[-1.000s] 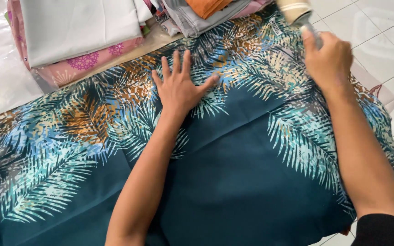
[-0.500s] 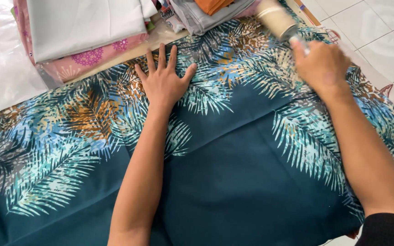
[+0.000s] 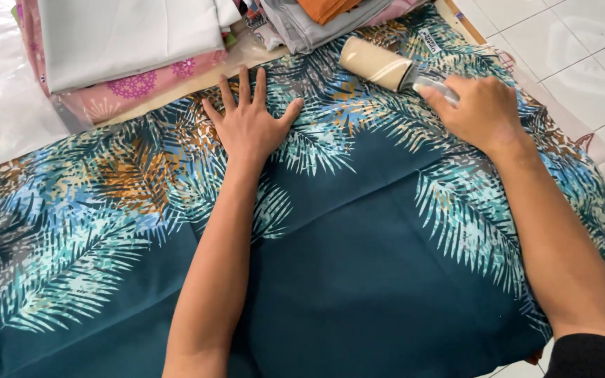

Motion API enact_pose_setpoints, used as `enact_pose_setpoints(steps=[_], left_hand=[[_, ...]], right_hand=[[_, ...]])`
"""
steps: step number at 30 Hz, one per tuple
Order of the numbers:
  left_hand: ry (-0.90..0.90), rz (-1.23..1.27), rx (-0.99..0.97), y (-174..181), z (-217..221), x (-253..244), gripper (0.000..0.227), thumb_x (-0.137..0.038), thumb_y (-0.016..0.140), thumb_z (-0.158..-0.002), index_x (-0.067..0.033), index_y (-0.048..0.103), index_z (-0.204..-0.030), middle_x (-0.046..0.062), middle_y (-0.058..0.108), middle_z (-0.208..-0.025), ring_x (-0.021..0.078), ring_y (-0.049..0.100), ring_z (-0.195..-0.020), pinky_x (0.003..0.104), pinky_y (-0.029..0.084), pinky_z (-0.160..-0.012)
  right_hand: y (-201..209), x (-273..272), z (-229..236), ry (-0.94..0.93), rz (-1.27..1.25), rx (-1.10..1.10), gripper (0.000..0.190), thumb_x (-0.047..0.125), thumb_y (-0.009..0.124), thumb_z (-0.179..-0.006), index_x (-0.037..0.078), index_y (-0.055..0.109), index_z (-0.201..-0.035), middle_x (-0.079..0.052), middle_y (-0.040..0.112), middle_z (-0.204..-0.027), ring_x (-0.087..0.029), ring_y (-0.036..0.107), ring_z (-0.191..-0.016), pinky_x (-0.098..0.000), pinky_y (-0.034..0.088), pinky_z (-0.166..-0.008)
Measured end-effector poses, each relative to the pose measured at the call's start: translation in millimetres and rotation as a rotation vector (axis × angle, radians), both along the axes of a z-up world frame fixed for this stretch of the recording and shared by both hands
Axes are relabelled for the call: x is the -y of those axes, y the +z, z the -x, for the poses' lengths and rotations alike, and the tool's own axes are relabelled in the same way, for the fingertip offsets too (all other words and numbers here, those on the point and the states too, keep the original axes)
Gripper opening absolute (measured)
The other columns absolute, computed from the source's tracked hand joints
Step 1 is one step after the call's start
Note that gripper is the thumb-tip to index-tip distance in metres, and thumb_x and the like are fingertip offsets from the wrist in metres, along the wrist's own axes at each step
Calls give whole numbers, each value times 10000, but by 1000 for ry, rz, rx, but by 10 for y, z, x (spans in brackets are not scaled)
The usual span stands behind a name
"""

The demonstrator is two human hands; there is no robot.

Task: The person uses a lint roller to clean a large piece of dark teal fabric with a tropical leaf pattern. They roll the tool back and forth across the surface to remove lint and debris while holding the fabric in place with their other hand.

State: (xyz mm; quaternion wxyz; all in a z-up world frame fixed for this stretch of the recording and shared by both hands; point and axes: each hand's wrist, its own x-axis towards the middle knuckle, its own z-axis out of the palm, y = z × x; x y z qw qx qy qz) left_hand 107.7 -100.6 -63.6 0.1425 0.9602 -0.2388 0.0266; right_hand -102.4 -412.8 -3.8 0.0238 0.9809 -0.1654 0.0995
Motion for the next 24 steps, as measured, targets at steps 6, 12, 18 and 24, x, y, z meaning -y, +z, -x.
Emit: enact_pose_setpoints(steps=[6,12,18,24], left_hand=[[-4,7,0,-9,0,0,988,-885,327,-873,-228,354,-1610,42,264,-1683,382,108,-1543,726,49,-1156],[-13,24,16,-39,16,-12,980,-876,337,-880,-220,368,-1607,48,269,-1680,386,114,-1540,732,55,-1151],[-19,3,23,-17,16,-37,966,-865,328,-891,-221,363,-1609,57,270,-1681,400,124,-1538,738,64,-1144],[-16,-18,-29,104,31,-2,981,-865,320,-878,-220,328,-1617,55,246,-1691,384,111,-1550,718,40,-1156]], right_hand=[[48,218,10,-263,-43,-41,645,636,501,-1221,110,740,-934,-152,698,-756,-397,666,-649,-510,496,-603],[-284,845,187,-363,-13,184,625,545,587,-1257,52,729,-899,-206,694,-769,-456,617,-632,-554,495,-597],[169,681,500,-166,-543,342,521,368,626,-1352,10,693,-980,-45,576,-759,-153,483,-648,-292,410,-624],[863,-433,820,-302,-460,4,435,393,631,-1133,-10,762,-1033,-136,581,-594,-242,492,-502,-364,368,-478]])
